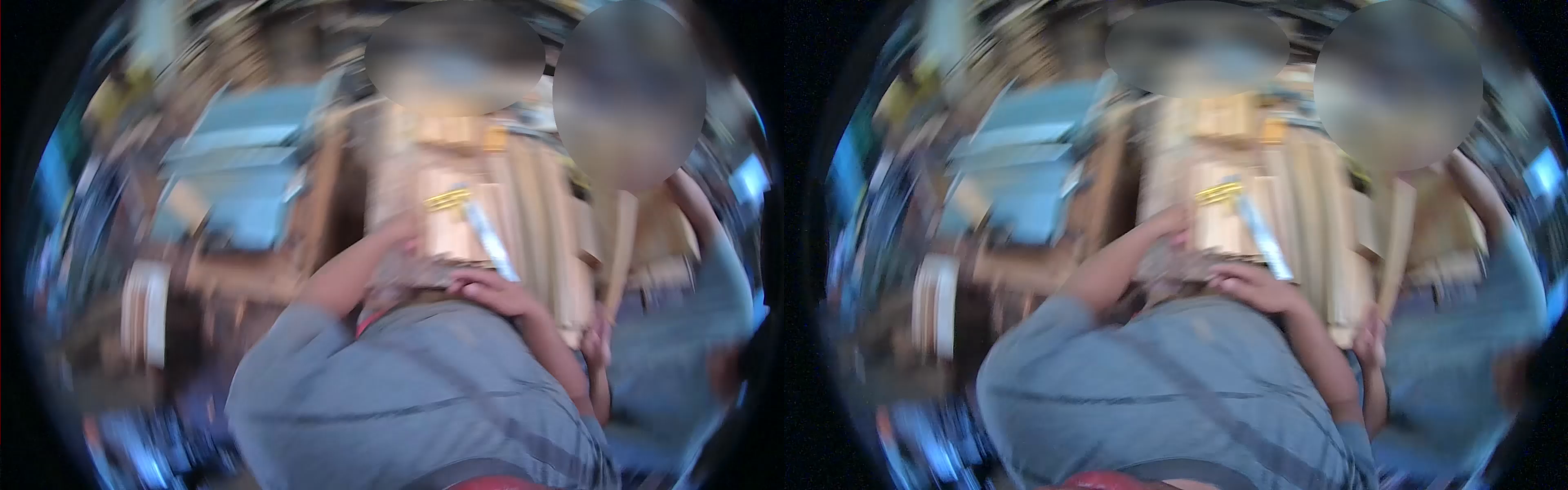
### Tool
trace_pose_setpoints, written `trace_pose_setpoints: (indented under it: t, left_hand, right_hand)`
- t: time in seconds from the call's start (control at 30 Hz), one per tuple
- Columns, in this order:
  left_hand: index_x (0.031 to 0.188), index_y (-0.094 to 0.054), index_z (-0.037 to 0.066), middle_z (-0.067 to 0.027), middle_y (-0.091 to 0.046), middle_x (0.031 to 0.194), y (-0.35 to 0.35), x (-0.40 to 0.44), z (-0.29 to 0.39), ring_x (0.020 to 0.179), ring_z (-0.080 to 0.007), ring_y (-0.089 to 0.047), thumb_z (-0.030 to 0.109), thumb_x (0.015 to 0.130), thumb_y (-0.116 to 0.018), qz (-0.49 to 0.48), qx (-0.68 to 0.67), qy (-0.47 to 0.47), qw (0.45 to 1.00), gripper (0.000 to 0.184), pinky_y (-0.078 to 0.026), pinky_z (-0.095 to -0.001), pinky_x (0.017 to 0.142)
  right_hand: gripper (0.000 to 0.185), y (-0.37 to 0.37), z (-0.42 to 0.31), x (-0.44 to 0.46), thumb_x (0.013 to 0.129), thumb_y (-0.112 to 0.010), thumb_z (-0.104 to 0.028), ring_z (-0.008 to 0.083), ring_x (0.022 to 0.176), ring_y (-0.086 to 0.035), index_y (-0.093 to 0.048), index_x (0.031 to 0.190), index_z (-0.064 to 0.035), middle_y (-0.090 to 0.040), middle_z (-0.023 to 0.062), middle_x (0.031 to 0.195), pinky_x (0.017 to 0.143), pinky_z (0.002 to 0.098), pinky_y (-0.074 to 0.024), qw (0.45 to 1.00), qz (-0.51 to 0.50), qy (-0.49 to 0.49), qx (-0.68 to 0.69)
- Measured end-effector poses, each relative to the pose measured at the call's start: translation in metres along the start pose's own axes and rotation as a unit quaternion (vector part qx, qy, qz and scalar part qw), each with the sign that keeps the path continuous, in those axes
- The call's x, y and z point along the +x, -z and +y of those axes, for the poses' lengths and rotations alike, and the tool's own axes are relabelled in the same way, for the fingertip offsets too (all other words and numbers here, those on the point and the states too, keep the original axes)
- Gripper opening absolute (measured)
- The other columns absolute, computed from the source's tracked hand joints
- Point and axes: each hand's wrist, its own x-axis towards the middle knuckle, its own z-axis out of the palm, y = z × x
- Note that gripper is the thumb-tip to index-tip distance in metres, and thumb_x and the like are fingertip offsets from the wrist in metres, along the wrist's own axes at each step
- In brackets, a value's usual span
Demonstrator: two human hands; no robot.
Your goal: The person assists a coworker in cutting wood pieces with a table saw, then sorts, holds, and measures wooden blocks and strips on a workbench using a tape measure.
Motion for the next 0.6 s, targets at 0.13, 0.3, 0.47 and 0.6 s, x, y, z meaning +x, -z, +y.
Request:
trace_pose_setpoints:
  t: [0.13,0.3,0.47,0.6]
  left_hand:
    - [0.124,-0.059,0.005,-0.0196,-0.069,0.101,-0.012,-0.007,0.007,0.087,-0.0301,-0.07,0.018,0.085,-0.061,0.077,-0.044,0.142,0.986,0.041,-0.055,-0.0422,0.069]
    - [0.118,-0.059,0.006,-0.0199,-0.068,0.096,-0.018,-0.019,0.021,0.084,-0.0303,-0.068,0.022,0.09,-0.059,0.119,-0.03,0.187,0.975,0.032,-0.054,-0.0425,0.072]
    - [0.1,-0.065,0.005,-0.0197,-0.068,0.085,-0.025,-0.04,0.004,0.075,-0.0316,-0.066,0.018,0.088,-0.058,0.111,-0.008,0.172,0.979,0.019,-0.053,-0.0439,0.066]
    - [0.085,-0.07,0.004,-0.0196,-0.067,0.076,-0.013,-0.016,-0.018,0.067,-0.0326,-0.065,0.015,0.086,-0.057,0.051,0.109,0.027,0.992,0.017,-0.052,-0.045,0.062]
  right_hand:
    - [0.044,-0.022,-0.082,0.048,0.097,-0.054,-0.013,0.017,0.111,-0.058,-0.047,0.14,-0.0044,-0.063,0.0095,0.118,0.098,0.0319,-0.0444,0.982,-0.167,0.024,-0.087]
    - [0.055,-0.091,-0.163,0.07,0.092,-0.051,-0.005,0.0278,0.105,-0.062,-0.04,0.146,-0.0085,-0.063,0.0163,0.116,0.094,0.0351,-0.0469,0.874,-0.335,0.206,-0.284]
    - [0.058,-0.129,-0.209,0.066,0.092,-0.05,-0.005,0.0323,0.121,-0.055,-0.036,0.148,-0.0075,-0.056,0.0176,0.134,0.102,0.0386,-0.0431,0.821,-0.365,0.308,-0.313]
    - [0.049,-0.092,-0.16,0.075,0.093,-0.049,-0.016,0.033,0.123,-0.054,-0.045,0.141,-0.0054,-0.057,0.019,0.132,0.102,0.0406,-0.0421,0.855,-0.283,0.316,-0.298]
